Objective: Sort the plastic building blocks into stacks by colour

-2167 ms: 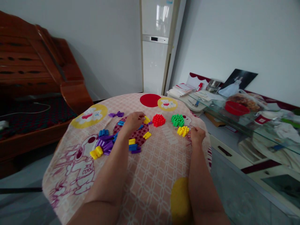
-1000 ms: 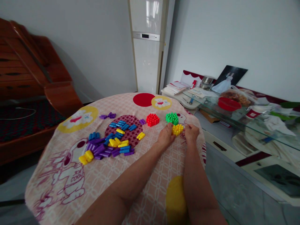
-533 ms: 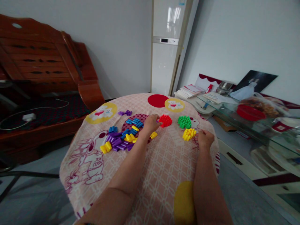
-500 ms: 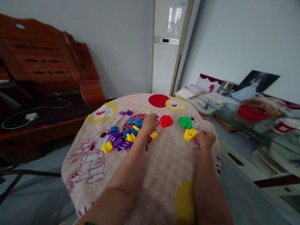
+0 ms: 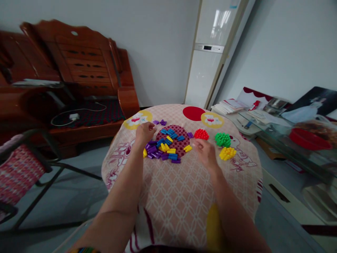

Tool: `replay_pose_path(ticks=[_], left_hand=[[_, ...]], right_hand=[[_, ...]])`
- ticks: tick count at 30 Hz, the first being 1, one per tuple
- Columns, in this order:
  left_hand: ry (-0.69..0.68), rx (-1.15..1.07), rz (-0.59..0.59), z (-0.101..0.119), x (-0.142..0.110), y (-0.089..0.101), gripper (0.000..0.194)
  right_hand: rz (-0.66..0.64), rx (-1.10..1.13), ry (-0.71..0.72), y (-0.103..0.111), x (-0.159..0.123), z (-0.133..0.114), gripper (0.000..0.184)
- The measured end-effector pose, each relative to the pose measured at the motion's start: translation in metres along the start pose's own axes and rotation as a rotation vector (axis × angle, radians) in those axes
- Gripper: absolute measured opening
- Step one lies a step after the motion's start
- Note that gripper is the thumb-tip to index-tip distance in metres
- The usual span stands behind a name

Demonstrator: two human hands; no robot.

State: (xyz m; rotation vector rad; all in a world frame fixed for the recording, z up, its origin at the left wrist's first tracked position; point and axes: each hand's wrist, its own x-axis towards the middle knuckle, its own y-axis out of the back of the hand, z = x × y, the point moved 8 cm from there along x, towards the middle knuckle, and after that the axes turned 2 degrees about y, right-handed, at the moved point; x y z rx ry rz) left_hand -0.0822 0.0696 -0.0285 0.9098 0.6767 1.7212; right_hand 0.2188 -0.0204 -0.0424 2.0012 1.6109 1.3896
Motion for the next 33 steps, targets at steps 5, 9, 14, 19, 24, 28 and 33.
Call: replay_pose_path(ticks=[5, 9, 14, 19, 24, 28, 33], left_hand=[[0.252, 0.024, 0.072, -0.07, -0.026, 0.014, 0.032], [0.284, 0.096, 0.004, -0.085, -0.045, 0.001, 0.037], [0.21, 0.24, -0.03, -0.073, -0.053, -0.01, 0.042], [0.216, 0.267, -0.065, -0.069, -0.05, -0.011, 0.043], [0.248, 0.277, -0.087, -0.065, -0.052, -0.011, 0.042], [0.292, 0.261, -0.093, -0.062, -0.053, -0.013, 0.044], [0.317, 0.25, -0.073, -0.062, -0.054, -0.015, 0.043]], right_hand=[[-0.365, -0.134, 0.123, -0.088, -0.007, -0.074, 0.034], [-0.394, -0.238, 0.004, -0.108, -0.006, -0.08, 0.028], [-0.329, -0.181, -0.182, -0.095, -0.004, -0.062, 0.021], [-0.017, -0.019, -0.289, -0.027, -0.019, -0.014, 0.021], [0.24, 0.066, -0.446, 0.057, -0.065, 0.066, 0.027], [0.296, -0.017, -0.602, 0.099, -0.097, 0.118, 0.036], [0.407, -0.305, -0.671, 0.126, -0.117, 0.133, 0.042]])
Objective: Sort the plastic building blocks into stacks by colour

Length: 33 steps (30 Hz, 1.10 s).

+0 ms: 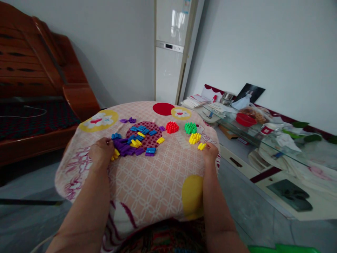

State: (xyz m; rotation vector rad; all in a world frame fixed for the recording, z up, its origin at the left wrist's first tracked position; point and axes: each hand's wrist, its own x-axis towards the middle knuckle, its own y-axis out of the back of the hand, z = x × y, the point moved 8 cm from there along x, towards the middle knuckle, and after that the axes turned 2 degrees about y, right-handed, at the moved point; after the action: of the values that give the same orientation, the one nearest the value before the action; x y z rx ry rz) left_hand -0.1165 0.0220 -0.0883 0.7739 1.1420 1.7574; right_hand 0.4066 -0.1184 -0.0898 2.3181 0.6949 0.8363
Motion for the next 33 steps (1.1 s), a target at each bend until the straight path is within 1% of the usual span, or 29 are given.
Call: replay_pose_path(ticks=[2, 5, 9, 12, 16, 19, 22, 24, 27, 29, 31, 33], left_hand=[[-0.01, -0.01, 0.022, 0.0, 0.0, 0.0, 0.043], [-0.011, -0.024, 0.058, -0.001, 0.0, 0.002, 0.041], [-0.005, -0.032, 0.067, -0.001, 0.001, 0.001, 0.04], [-0.012, -0.025, 0.047, -0.001, 0.001, 0.0, 0.041], [-0.007, -0.027, 0.034, -0.001, -0.001, 0.001, 0.042], [-0.009, -0.03, 0.033, -0.001, -0.001, 0.001, 0.041], [-0.015, -0.048, 0.047, -0.002, -0.001, 0.002, 0.039], [-0.015, -0.066, 0.076, -0.004, -0.002, 0.004, 0.038], [0.012, -0.065, 0.119, -0.005, -0.004, 0.008, 0.038], [0.032, -0.037, 0.101, -0.004, -0.005, 0.009, 0.039], [0.052, -0.004, 0.057, -0.004, -0.005, 0.007, 0.041], [0.064, -0.024, 0.031, -0.005, -0.004, 0.005, 0.043]], right_hand=[[0.062, -0.05, 0.011, 0.004, -0.004, -0.001, 0.041], [0.081, -0.118, 0.053, 0.003, -0.012, -0.009, 0.039], [0.006, -0.269, 0.108, -0.008, -0.014, -0.024, 0.038], [-0.064, -0.29, 0.128, -0.017, -0.004, -0.03, 0.035], [-0.136, -0.219, 0.133, -0.026, 0.019, -0.027, 0.038], [-0.137, -0.108, 0.141, -0.03, 0.034, -0.017, 0.044], [-0.14, 0.029, 0.153, -0.036, 0.044, -0.004, 0.052], [-0.16, 0.097, 0.164, -0.041, 0.047, 0.002, 0.055], [-0.184, 0.153, 0.177, -0.045, 0.048, 0.007, 0.055], [-0.2, 0.182, 0.169, -0.046, 0.047, 0.008, 0.054], [-0.218, 0.204, 0.155, -0.046, 0.045, 0.007, 0.052], [-0.217, 0.214, 0.144, -0.044, 0.043, 0.006, 0.05]])
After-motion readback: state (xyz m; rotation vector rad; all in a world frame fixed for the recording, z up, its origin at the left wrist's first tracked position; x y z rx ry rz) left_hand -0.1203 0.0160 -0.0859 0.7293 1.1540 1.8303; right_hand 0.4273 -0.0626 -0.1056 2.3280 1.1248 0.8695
